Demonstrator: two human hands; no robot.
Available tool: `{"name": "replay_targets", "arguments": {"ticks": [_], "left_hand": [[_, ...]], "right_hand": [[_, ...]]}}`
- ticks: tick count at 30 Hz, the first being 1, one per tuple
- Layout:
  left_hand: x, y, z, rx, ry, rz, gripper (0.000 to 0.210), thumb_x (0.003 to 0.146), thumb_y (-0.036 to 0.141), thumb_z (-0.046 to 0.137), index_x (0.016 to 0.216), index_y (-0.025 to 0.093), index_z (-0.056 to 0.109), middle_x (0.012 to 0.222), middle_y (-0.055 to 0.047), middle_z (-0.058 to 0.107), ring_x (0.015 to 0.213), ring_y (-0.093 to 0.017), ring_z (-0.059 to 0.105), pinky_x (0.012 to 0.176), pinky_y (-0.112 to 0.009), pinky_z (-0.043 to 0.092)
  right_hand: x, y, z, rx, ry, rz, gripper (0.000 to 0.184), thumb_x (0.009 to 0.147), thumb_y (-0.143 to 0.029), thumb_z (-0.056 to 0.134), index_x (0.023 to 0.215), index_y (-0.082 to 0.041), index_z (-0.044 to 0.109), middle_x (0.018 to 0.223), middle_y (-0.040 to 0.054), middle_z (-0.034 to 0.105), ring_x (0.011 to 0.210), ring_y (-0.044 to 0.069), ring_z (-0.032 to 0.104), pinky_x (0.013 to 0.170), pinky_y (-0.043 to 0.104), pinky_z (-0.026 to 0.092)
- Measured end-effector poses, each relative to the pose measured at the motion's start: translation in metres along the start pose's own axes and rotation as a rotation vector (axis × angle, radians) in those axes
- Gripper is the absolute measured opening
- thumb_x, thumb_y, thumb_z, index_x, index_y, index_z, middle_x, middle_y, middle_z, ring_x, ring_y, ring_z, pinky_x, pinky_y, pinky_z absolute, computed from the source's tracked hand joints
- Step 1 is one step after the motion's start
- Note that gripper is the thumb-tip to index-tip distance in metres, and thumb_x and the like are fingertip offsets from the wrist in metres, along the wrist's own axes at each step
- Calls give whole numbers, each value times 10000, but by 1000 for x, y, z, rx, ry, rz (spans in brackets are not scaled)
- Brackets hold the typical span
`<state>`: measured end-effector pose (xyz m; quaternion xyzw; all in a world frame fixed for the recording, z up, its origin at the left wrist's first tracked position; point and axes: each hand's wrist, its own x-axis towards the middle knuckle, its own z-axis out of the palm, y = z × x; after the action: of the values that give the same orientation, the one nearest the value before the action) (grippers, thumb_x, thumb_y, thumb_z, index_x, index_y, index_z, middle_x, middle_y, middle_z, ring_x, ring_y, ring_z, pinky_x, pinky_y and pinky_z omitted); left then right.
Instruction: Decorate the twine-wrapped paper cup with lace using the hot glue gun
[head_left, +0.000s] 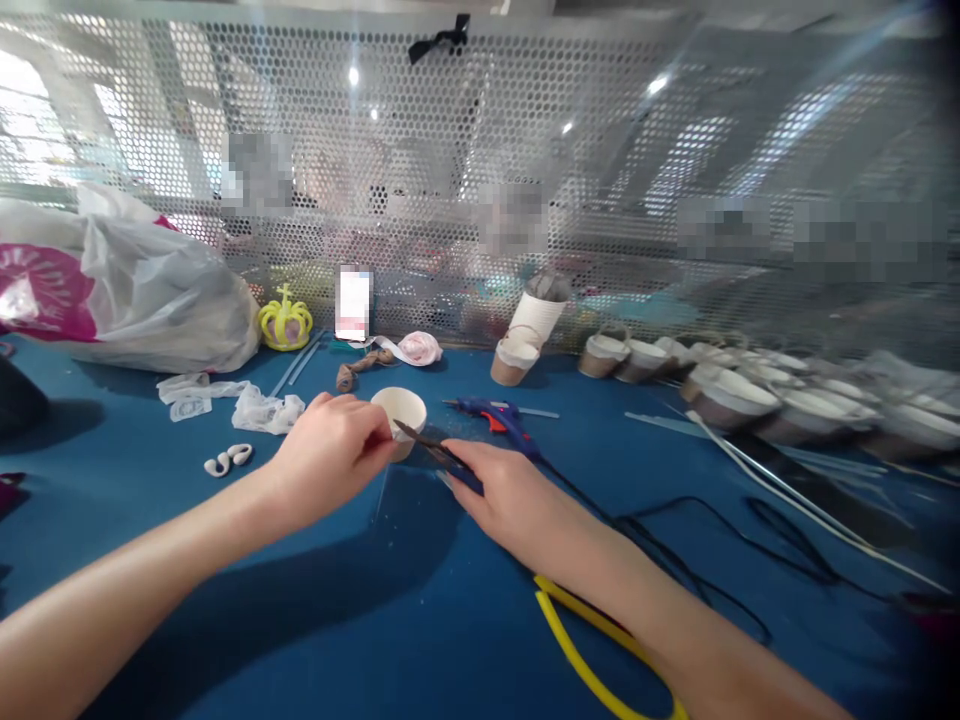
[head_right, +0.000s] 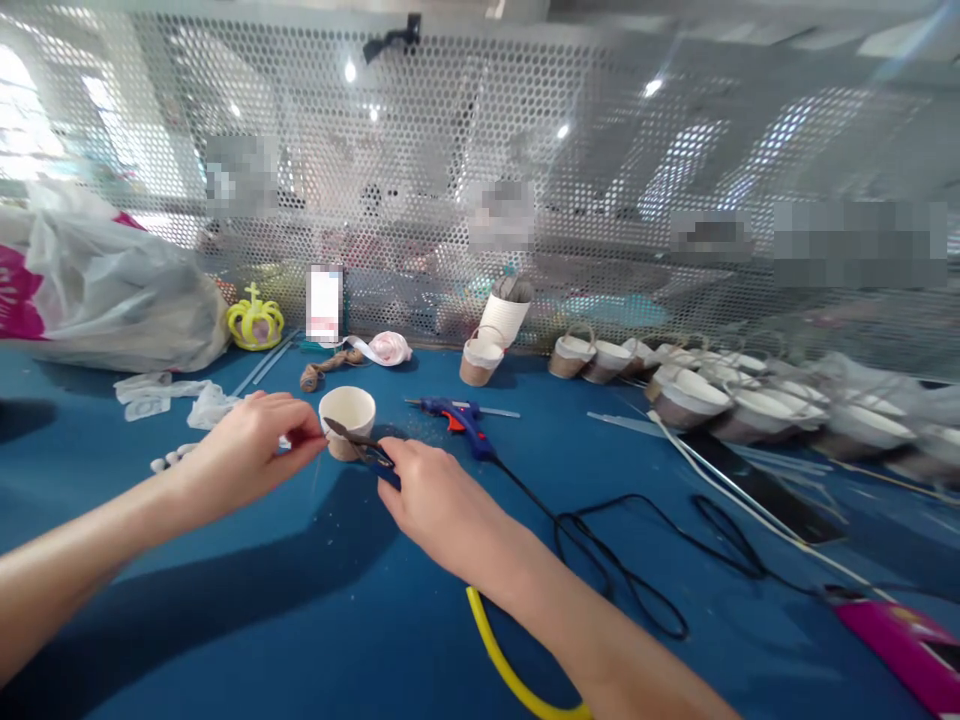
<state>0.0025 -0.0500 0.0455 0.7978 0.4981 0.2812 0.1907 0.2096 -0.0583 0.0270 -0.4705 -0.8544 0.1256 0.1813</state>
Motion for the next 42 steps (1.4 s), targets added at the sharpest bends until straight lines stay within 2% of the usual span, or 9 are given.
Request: {"name": "replay_targets", "arguments": {"ticks": [2,6,9,12,16,21,23,32,42], "left_hand": [[-1,0,-5,37,14,-10,178,763,270,552,629,157,583,627,-20,567,616,-145,487,640,-280,362],[2,-18,-17,-607,-451,-40,239,806,379,549,811,166,658,733,-26,643,709,-135,564,702,-255,414],[6,-31,-13,-1030,-559,-25,240,736,393,656,746,153,647,796,-45,660,768,-139,582,746,-261,417],[7,-33,0,-1206,-677,-52,295,716,432,669,787,148,634,720,-45,652,713,-141,587,713,-273,418],[4,-24,7,-1056,-593,-37,355,676,473,676,627,149,538,558,18,534,570,-102,491,598,-238,381],[0,-7,4,-62,-28,68,217,765,277,539,590,152,517,578,12,509,571,-107,412,602,-256,328],[0,-4,4,68,30,81,210,768,253,511,588,148,527,577,8,516,574,-109,415,608,-259,329],[3,-11,-3,-511,-211,-91,248,733,327,593,593,137,513,534,56,480,492,-55,370,470,-190,275],[7,-36,15,-1310,-604,-71,265,732,399,670,819,148,680,824,-51,668,751,-125,583,690,-250,407]], "right_hand": [[0,0,1,-2,8,-1,236,813,-167,504,1022,-172,614,979,101,686,924,237,643,799,346,508],[-2,-7,-10,130,-23,-91,300,831,-150,469,1109,-175,581,1069,85,667,956,202,630,809,308,504],[-2,-10,-16,200,-15,-160,319,840,-143,451,1135,-171,569,1113,80,656,974,181,624,827,285,496],[-2,-9,-17,204,-3,-196,303,832,-128,457,1107,-163,579,1096,79,662,978,178,620,835,281,489],[-2,-7,-14,167,-14,-181,306,820,-124,478,1106,-164,580,1075,77,669,932,179,635,799,276,500],[-1,-4,-7,25,-16,-1,281,830,-179,500,1091,-178,605,1022,95,683,905,223,647,778,317,506],[-1,-5,-5,21,-34,50,288,853,-225,477,1109,-166,597,1050,111,670,944,240,634,808,342,497],[-1,-12,-7,194,-164,-9,329,899,-321,414,1145,-159,560,1097,102,641,967,220,605,835,357,472],[-2,-15,-10,322,-115,-75,271,902,-283,421,1073,-166,596,961,50,681,851,164,629,777,270,479]]}}
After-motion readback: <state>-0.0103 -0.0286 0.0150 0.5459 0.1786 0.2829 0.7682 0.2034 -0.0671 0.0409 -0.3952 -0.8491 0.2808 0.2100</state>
